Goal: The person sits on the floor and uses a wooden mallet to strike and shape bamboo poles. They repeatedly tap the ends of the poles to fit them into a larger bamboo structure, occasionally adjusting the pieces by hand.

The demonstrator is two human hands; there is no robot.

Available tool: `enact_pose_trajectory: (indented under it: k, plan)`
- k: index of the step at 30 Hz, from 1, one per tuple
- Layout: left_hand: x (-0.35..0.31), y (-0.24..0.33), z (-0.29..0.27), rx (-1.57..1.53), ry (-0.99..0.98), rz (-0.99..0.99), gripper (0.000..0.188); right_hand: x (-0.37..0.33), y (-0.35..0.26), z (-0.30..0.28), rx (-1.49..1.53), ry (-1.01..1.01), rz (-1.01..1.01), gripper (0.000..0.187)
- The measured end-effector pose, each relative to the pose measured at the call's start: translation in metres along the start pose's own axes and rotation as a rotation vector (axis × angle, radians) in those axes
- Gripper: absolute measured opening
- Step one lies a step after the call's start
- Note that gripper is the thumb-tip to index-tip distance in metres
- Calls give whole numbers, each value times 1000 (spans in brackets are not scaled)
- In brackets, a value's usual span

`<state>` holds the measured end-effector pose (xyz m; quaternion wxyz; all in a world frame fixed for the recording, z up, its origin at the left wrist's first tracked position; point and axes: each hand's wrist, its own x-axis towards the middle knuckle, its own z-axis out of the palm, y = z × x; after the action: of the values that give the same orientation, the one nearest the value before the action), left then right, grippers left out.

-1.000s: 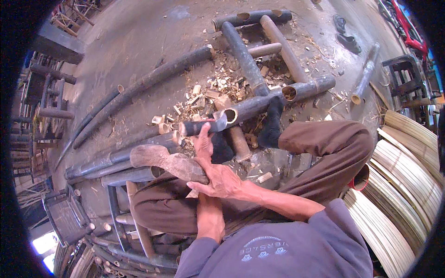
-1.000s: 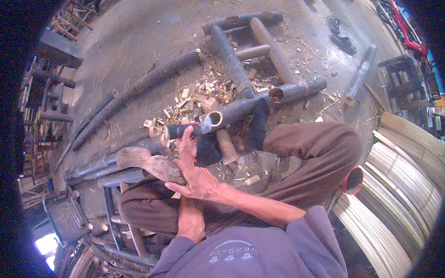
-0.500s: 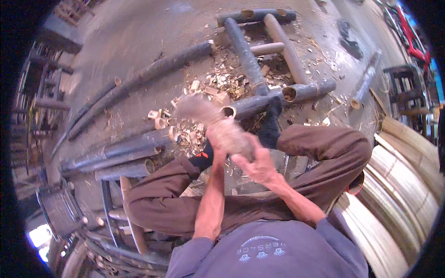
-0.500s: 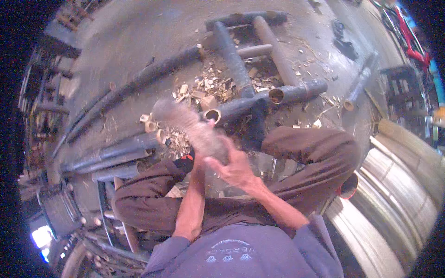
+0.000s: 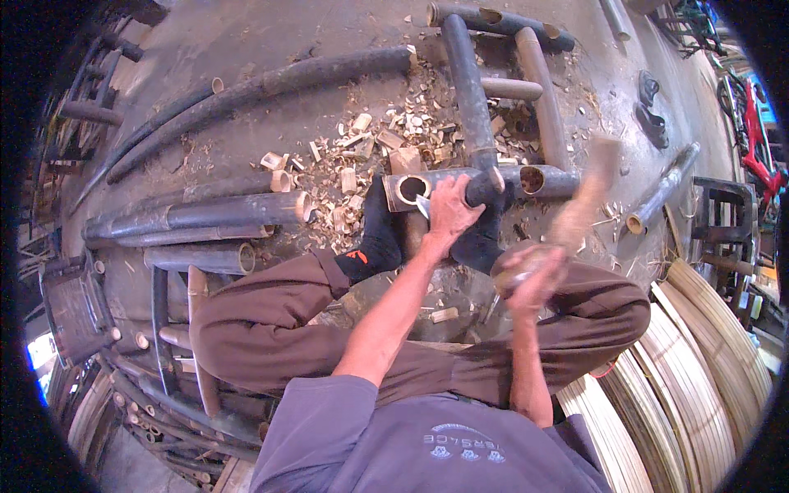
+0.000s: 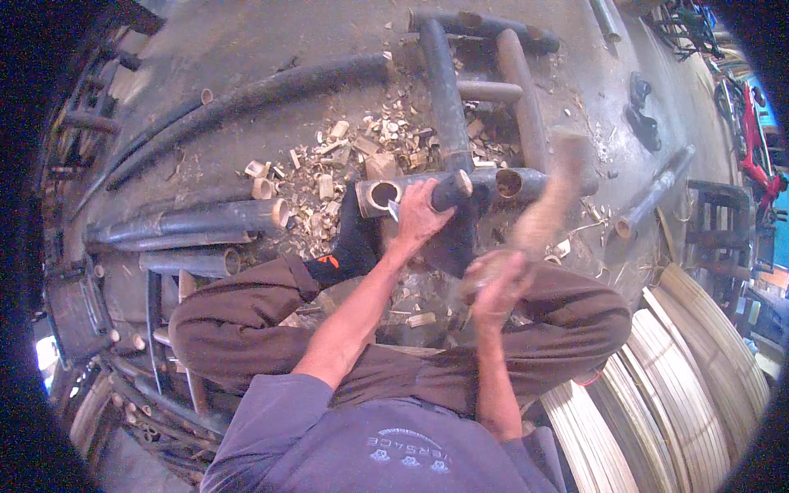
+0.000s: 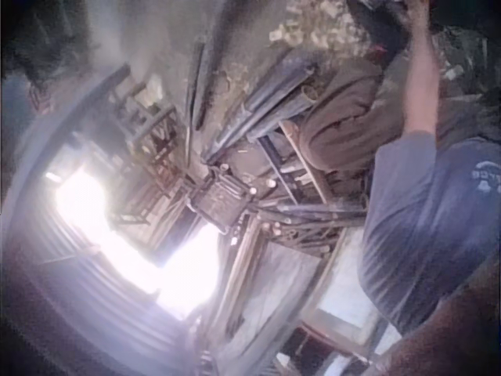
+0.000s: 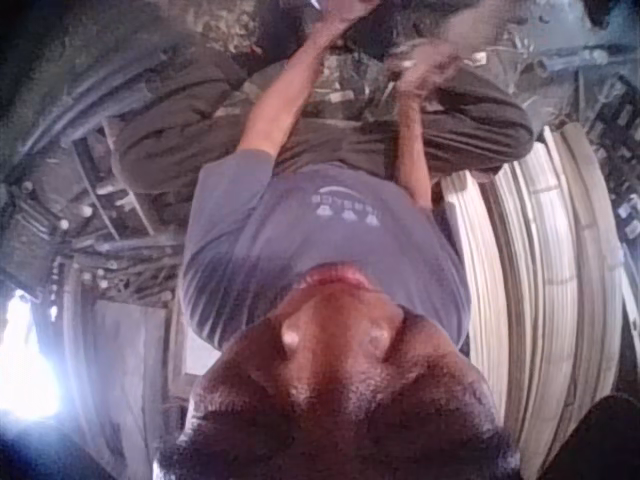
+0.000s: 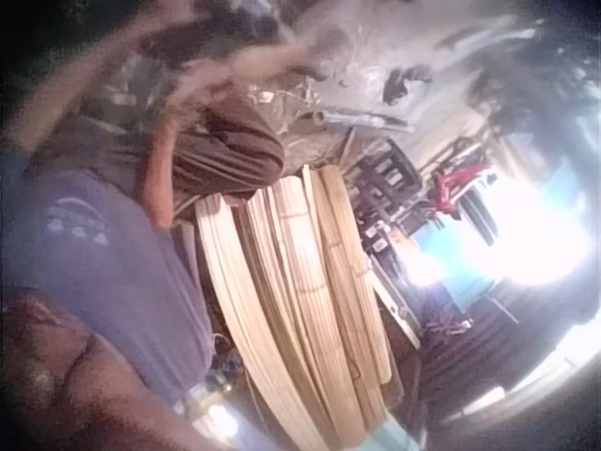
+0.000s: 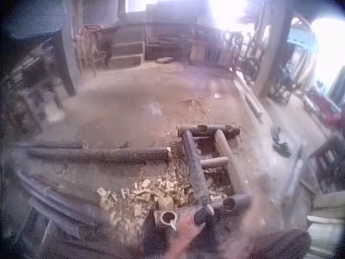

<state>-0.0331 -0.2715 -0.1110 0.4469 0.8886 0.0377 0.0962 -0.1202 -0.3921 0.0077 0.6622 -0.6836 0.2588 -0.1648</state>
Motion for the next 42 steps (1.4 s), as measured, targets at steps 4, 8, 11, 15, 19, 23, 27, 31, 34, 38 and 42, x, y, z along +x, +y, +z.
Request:
enact_pose_trajectory:
  k: [4,8,11,15,19,23,27,31,34,38,42]
  plan:
    - [2,-8,-7,-228,-47,-19,50,-1,9,-1,-142,-379,279,41]
    - [-3,2,-15,-228,-57,-4,48,8,-3,-8,-71,-195,148,40]
    - [-6,8,-11,9,-70,167,49,13,-26,-3,-25,-20,99,45]
    - [21,-12,-14,-92,-57,231,50,15,12,-1,249,-35,176,49]
    - [23,-30,-18,-51,-147,119,46,6,58,8,-224,-287,136,47]
    - [41,-10,-35,-264,233,43,39,35,30,9,4,-161,310,49]
    - [96,-52,-80,-109,309,-135,41,138,32,-17,341,226,310,45]
    - [101,-100,-104,321,118,-345,50,244,96,-87,308,403,440,46]
    - [86,-121,-122,380,-16,-367,56,239,106,-66,190,546,579,64]
    - [80,-95,-103,386,-111,-128,54,220,108,-58,-588,344,237,72]
    - [90,-20,-122,364,-426,303,52,131,8,34,-825,-421,-716,72]
